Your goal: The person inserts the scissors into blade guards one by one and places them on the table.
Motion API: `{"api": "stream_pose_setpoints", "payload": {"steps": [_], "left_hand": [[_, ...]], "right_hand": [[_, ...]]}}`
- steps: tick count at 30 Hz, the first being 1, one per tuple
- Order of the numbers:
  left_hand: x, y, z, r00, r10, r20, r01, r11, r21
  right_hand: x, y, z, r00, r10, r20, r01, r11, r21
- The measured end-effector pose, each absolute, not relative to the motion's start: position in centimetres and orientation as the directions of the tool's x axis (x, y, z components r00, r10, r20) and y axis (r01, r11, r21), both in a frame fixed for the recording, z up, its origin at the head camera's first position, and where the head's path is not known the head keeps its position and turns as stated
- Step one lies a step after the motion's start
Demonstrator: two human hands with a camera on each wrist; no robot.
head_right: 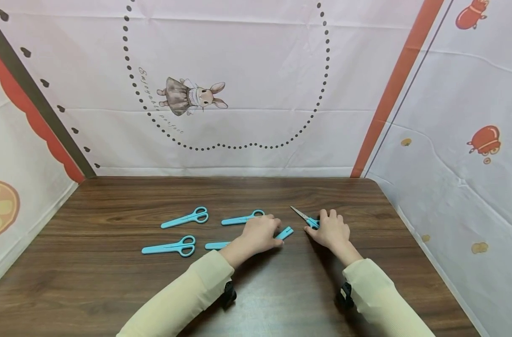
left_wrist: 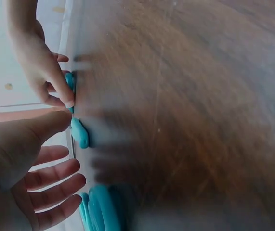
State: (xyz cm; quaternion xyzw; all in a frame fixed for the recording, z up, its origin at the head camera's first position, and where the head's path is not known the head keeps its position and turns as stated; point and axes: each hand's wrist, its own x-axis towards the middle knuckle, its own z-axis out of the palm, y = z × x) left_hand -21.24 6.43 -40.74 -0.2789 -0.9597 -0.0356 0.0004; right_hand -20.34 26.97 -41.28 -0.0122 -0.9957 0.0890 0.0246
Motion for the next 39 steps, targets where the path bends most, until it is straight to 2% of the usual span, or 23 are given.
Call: {"api": "stream_pose_setpoints", "payload": {"steps": [8, 18, 29, 39], "left_hand": [[-21.3, 7.3, -41.2, -0.857, 0.515, -0.035, 0.514, 0.857, 0.022], [-21.6, 7.7, -41.2, -0.864, 0.497, -0.077, 0.497, 0.868, 0.021], [-21.5, 7.1, -41.3, -0.861, 0.504, -0.071, 0.499, 0.863, 0.077], [-21.4, 7.1, -41.1, -0.858, 0.513, -0.044, 0.509, 0.858, 0.075]], "right_hand": [[-20.1, 27.0, -41.2, -0.998, 0.060, 0.033, 0.053, 0.984, -0.170], [-20.2, 26.9, -41.1, -0.998, 0.057, 0.031, 0.051, 0.982, -0.180], [-20.5, 27.0, -41.2, -0.994, 0.070, 0.079, 0.053, 0.978, -0.201], [-20.4, 27.0, -41.4, -0.990, 0.093, 0.104, 0.071, 0.978, -0.198]]}}
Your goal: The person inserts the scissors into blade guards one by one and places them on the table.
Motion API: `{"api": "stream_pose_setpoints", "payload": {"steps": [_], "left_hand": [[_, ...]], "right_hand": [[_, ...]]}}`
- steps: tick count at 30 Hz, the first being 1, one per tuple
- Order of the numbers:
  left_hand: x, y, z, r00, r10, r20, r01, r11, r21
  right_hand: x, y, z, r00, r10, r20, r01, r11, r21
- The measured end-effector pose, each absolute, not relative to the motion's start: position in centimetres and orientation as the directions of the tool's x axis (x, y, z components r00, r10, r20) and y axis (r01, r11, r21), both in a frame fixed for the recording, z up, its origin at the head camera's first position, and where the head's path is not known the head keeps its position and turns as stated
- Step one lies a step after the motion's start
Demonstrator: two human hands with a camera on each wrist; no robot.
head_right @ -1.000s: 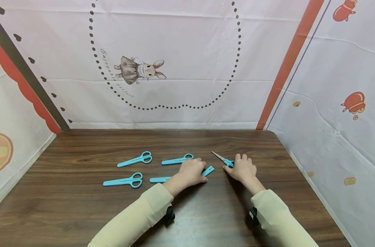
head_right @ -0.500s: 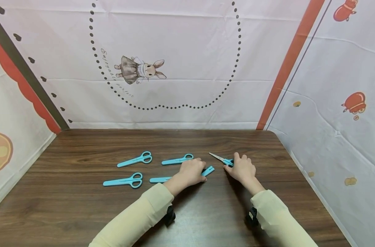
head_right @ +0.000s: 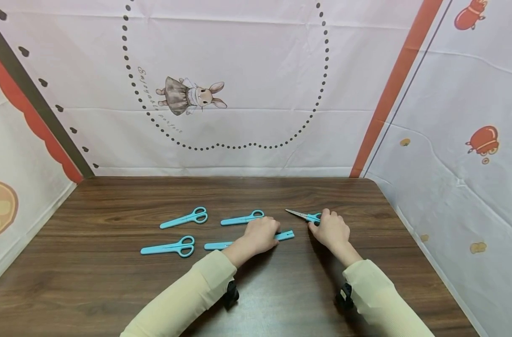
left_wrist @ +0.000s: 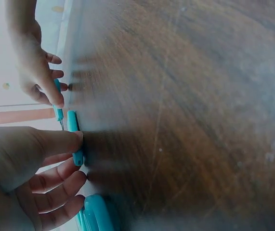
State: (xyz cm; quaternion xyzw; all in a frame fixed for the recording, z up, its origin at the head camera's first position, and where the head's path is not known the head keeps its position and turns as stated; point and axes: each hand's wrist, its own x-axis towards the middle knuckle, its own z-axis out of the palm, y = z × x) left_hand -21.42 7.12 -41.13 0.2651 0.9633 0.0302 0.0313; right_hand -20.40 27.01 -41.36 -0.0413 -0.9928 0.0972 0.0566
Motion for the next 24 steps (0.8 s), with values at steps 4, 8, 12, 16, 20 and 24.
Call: {"api": "stream_pose_setpoints", "payload": {"steps": [4, 8, 12, 16, 20, 24], "left_hand": [[-21.4, 7.1, -41.2, -0.851, 0.524, -0.012, 0.522, 0.849, 0.080], [-21.3, 6.9, -41.2, -0.840, 0.542, 0.013, 0.541, 0.836, 0.089], [-21.1, 6.7, -40.9, -0.833, 0.554, 0.012, 0.552, 0.828, 0.095], [-20.8, 6.3, -40.4, -0.824, 0.566, 0.023, 0.565, 0.819, 0.099], [-20.6, 5.8, -39.7, -0.812, 0.581, 0.052, 0.584, 0.807, 0.088], [-20.5, 5.3, -39.3, -0.794, 0.602, 0.090, 0.608, 0.790, 0.078]], "right_hand": [[-20.5, 27.0, -41.3, -0.989, 0.100, 0.107, 0.078, 0.977, -0.201], [-20.7, 27.0, -41.1, -0.988, 0.111, 0.106, 0.089, 0.976, -0.198], [-20.7, 27.1, -41.0, -0.988, 0.110, 0.105, 0.088, 0.976, -0.199], [-20.6, 27.1, -41.0, -0.988, 0.109, 0.110, 0.085, 0.975, -0.206], [-20.7, 27.0, -41.0, -0.985, 0.109, 0.132, 0.077, 0.972, -0.222], [-20.8, 26.9, -41.0, -0.981, 0.102, 0.167, 0.061, 0.969, -0.238]]}}
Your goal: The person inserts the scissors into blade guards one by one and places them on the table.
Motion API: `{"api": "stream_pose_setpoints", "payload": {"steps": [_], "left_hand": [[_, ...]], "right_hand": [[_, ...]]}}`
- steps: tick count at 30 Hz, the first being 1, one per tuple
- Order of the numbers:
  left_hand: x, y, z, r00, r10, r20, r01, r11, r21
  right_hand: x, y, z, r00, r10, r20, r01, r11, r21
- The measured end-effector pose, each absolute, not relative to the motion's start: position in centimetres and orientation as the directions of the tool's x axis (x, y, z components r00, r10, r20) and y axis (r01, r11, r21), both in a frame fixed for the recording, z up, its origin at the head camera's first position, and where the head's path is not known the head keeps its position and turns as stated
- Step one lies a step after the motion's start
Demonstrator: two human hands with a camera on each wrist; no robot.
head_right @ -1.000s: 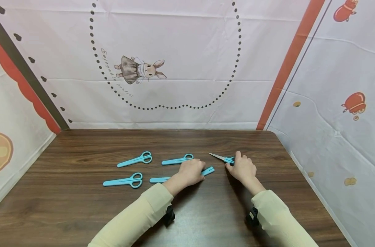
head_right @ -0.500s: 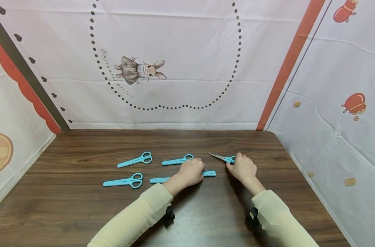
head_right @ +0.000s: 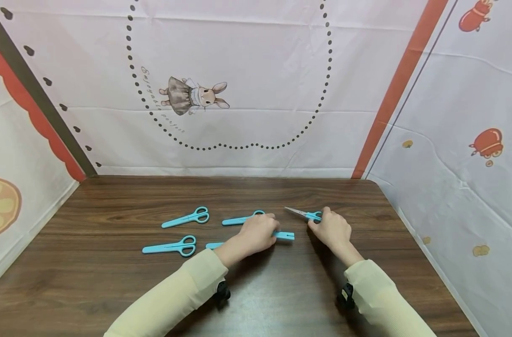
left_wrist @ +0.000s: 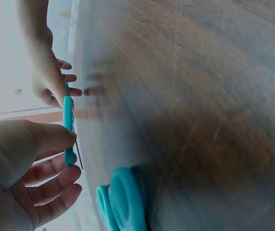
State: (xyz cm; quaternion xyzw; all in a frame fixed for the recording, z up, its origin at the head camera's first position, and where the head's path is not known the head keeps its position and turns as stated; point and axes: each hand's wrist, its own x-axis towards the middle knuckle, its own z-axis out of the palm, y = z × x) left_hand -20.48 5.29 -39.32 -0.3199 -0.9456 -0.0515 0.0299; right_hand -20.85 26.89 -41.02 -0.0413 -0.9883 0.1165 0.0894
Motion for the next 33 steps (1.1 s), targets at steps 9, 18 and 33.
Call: {"api": "stream_pose_setpoints", "payload": {"steps": [9, 18, 33], "left_hand": [[-20.1, 4.0, -39.0, -0.767, 0.625, 0.144, 0.639, 0.764, 0.089], [-19.9, 2.4, -39.1, -0.777, 0.612, 0.146, 0.625, 0.777, 0.072], [-20.3, -1.0, -39.8, -0.770, 0.599, 0.220, 0.630, 0.768, 0.113]], "right_hand": [[-21.3, 26.0, -41.1, -0.973, 0.101, 0.205, 0.046, 0.965, -0.259], [-21.3, 24.8, -40.9, -0.975, 0.065, 0.211, 0.007, 0.964, -0.265], [-21.1, 22.2, -40.6, -0.964, -0.015, 0.267, -0.089, 0.960, -0.265]]}}
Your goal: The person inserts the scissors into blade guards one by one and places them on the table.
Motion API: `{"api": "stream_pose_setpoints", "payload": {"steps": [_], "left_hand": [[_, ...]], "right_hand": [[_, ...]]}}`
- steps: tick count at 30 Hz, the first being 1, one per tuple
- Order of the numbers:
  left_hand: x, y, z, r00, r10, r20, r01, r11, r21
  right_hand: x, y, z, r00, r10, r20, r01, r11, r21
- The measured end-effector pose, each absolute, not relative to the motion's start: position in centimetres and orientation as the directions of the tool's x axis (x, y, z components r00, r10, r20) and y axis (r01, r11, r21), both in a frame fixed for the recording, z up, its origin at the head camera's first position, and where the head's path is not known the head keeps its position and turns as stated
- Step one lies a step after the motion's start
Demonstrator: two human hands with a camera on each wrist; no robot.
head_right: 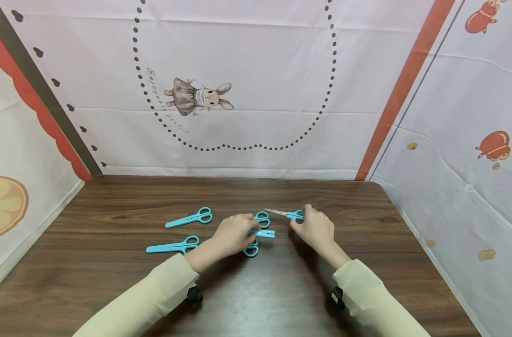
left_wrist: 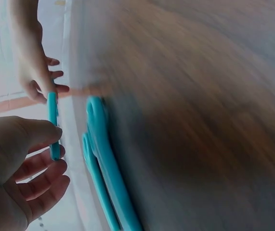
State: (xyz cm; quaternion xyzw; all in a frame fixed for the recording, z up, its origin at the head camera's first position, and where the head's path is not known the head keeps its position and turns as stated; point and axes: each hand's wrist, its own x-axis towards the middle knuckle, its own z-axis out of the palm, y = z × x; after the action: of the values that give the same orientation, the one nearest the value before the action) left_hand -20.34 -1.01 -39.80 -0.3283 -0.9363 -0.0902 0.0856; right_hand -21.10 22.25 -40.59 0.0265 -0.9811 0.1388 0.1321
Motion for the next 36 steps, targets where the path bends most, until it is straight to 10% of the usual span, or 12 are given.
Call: {"api": "stream_pose_setpoints", "payload": {"steps": [36], "left_hand": [[-22.4, -10.1, -41.4, -0.841, 0.455, 0.292, 0.518, 0.833, 0.194]], "right_hand": [[-20.4, 18.4, -40.7, -0.935, -0.122, 0.334, -0.215, 0.943, -0.256]]}}
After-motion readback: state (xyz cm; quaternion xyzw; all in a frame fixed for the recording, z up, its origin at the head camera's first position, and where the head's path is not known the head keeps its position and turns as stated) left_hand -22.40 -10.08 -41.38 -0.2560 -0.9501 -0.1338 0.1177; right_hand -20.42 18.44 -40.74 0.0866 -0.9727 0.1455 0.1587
